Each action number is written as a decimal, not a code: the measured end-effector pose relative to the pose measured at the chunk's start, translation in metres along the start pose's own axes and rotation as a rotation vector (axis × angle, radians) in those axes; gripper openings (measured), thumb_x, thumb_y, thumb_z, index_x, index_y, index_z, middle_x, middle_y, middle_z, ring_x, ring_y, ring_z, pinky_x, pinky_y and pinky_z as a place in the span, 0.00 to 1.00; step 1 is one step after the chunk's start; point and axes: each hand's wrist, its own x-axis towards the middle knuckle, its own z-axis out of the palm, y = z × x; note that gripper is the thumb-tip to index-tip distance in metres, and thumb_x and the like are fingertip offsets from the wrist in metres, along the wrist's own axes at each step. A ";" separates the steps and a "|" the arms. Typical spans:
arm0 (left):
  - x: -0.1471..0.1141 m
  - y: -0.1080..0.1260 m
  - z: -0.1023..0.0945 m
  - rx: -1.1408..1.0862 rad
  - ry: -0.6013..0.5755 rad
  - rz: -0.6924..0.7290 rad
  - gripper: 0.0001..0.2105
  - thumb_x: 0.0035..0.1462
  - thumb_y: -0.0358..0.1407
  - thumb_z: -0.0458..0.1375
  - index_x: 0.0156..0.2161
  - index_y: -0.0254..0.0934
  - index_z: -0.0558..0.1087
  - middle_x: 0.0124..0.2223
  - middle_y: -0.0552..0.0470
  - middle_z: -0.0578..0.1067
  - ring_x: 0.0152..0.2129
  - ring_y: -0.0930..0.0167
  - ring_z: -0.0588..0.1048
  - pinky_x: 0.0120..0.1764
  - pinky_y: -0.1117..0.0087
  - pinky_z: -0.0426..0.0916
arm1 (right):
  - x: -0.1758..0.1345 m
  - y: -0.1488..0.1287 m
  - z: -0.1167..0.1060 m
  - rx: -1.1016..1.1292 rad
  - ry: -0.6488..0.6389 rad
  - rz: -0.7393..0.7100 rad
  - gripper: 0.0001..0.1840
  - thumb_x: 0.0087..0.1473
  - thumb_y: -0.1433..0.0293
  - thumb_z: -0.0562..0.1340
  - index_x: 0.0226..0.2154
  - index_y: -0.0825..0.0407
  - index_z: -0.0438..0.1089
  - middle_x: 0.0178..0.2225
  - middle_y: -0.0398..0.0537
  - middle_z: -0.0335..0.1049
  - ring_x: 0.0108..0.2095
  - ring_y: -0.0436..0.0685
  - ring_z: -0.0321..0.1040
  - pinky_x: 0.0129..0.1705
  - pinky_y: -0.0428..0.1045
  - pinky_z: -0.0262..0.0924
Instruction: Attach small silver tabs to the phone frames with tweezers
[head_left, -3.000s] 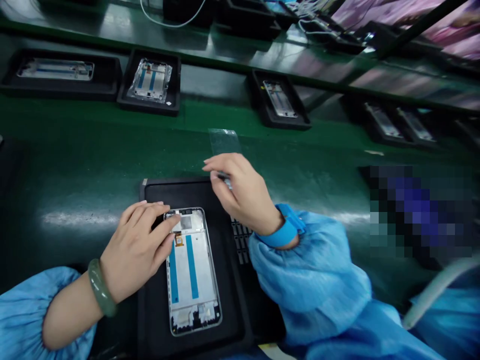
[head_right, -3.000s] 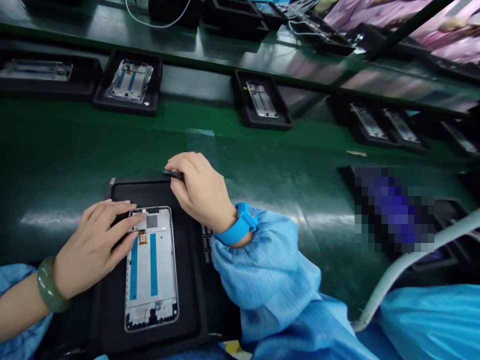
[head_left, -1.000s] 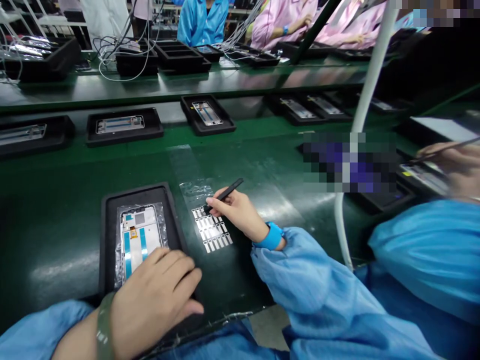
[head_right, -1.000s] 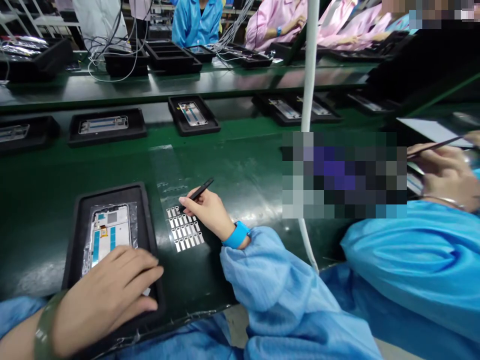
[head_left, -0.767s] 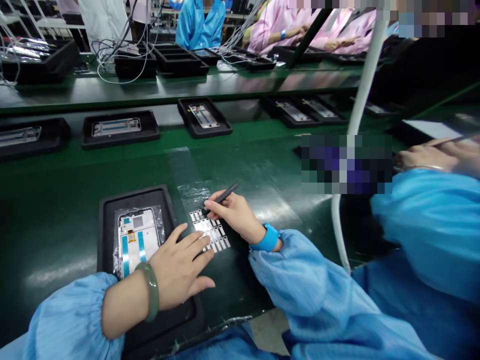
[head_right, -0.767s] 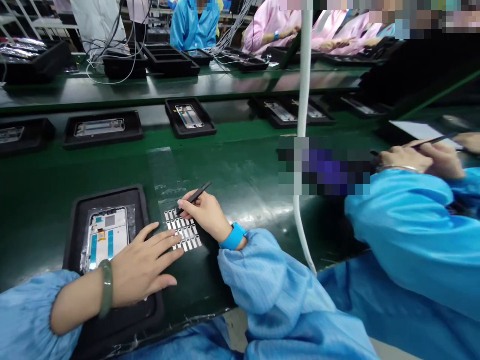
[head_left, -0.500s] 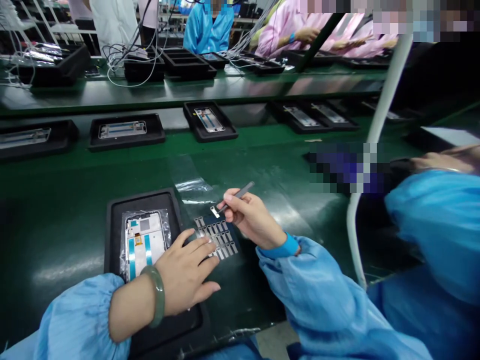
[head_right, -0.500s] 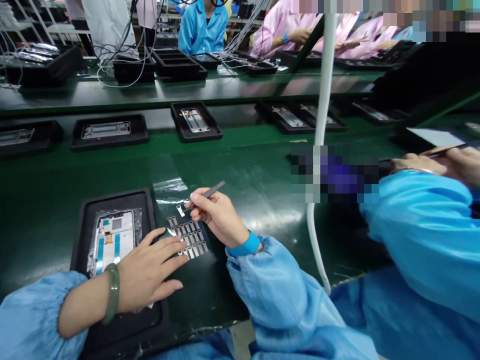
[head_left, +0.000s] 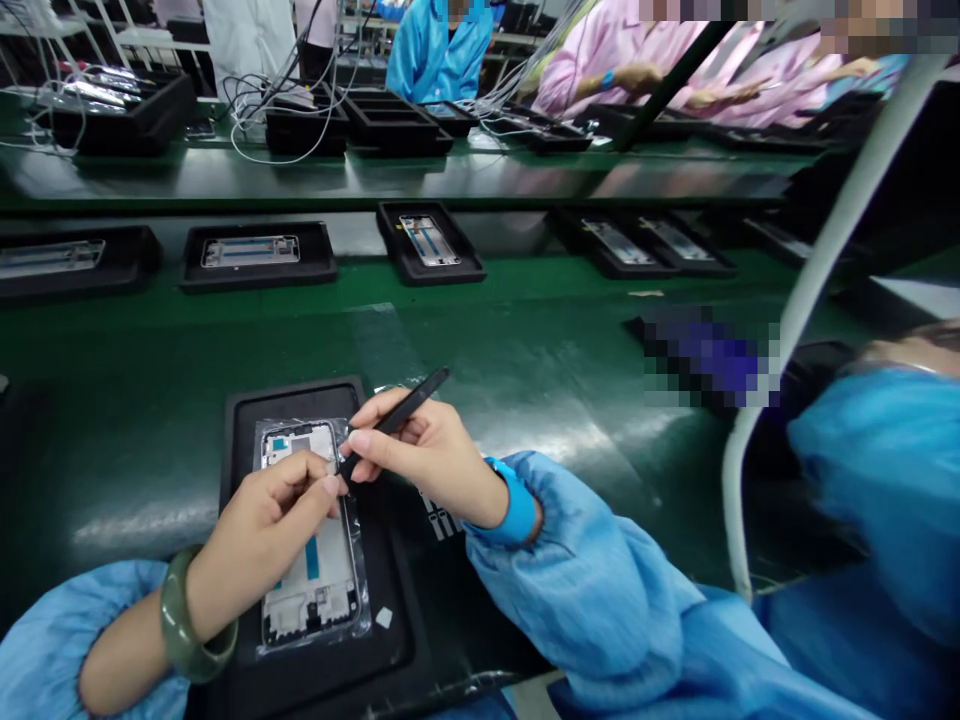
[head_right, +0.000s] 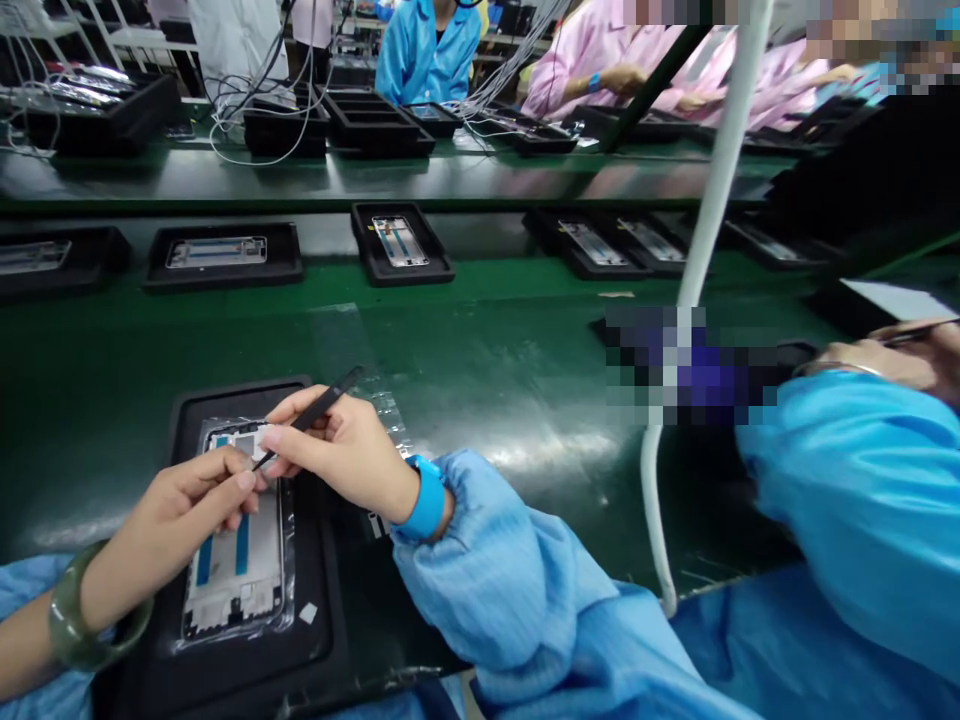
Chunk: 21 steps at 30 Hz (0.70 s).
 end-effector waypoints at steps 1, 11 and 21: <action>-0.001 0.000 -0.005 0.038 -0.045 -0.010 0.15 0.59 0.45 0.49 0.26 0.37 0.66 0.24 0.56 0.69 0.19 0.77 0.65 0.22 0.75 0.62 | 0.001 -0.001 0.001 -0.012 -0.028 0.012 0.11 0.42 0.69 0.69 0.29 0.53 0.68 0.21 0.39 0.71 0.22 0.47 0.72 0.26 0.41 0.68; 0.002 -0.052 -0.061 0.805 0.118 0.398 0.20 0.56 0.43 0.54 0.51 0.39 0.63 0.56 0.45 0.65 0.57 0.60 0.59 0.58 0.51 0.53 | 0.040 0.009 0.010 -0.031 0.071 0.037 0.17 0.40 0.65 0.70 0.31 0.54 0.66 0.21 0.38 0.71 0.23 0.48 0.73 0.25 0.41 0.69; -0.021 -0.058 -0.035 0.777 0.185 0.333 0.10 0.61 0.35 0.50 0.47 0.38 0.62 0.52 0.46 0.67 0.54 0.65 0.61 0.56 0.54 0.57 | 0.051 0.033 0.019 -0.248 0.029 0.088 0.14 0.42 0.66 0.68 0.28 0.54 0.65 0.18 0.38 0.68 0.22 0.50 0.73 0.24 0.42 0.68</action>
